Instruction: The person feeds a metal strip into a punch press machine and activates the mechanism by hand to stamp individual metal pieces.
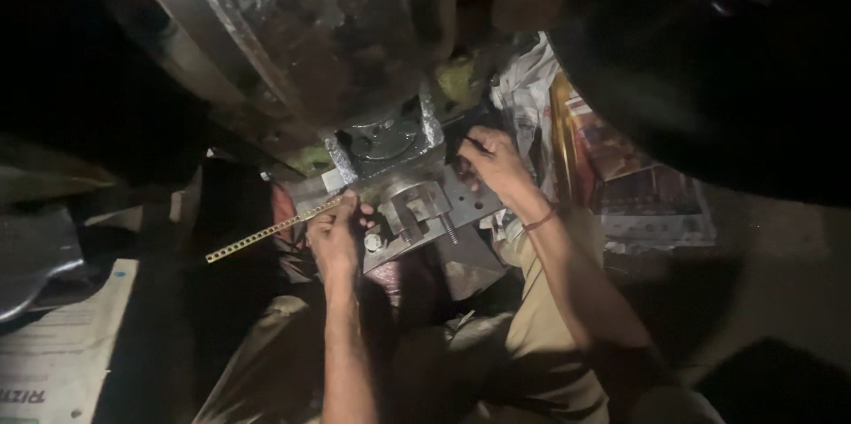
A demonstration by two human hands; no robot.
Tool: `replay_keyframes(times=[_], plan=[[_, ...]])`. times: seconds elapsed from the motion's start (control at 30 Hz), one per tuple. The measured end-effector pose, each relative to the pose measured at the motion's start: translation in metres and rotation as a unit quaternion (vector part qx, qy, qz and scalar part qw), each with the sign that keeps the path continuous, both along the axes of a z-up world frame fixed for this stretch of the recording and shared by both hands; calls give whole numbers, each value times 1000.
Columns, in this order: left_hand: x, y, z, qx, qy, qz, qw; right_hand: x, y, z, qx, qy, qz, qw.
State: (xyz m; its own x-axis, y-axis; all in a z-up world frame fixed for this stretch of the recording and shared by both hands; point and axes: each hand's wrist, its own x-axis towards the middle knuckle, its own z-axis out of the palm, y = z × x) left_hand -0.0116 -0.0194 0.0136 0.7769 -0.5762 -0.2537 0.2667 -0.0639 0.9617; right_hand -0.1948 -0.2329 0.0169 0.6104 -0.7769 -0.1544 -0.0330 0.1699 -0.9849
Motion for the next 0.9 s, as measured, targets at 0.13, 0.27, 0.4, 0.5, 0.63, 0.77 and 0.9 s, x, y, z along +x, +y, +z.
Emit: replay_keyframes(times=[0.13, 0.27, 0.4, 0.5, 0.63, 0.77, 0.9], plan=[[0, 2, -1, 38, -68, -28, 997, -2, 0, 0, 3, -5, 10, 1000], [3, -2, -8, 23, -72, -33, 997, 1, -3, -3, 9, -5, 11, 1000], [3, -3, -9, -19, -33, -26, 999, 3, -3, -5, 6, 3, 18, 1000], [3, -2, -7, 20, -55, -31, 998, 2, -3, -4, -13, 30, 17, 999], [5, -3, 1, 45, -73, -46, 995, 4, -2, -3, 1, 10, 20, 1000], [0, -2, 12, 52, -29, -25, 998, 5, 5, 0, -14, 10, 13, 1000], [2, -3, 11, 94, -61, -20, 994, 5, -1, 5, 21, 22, 31, 999]])
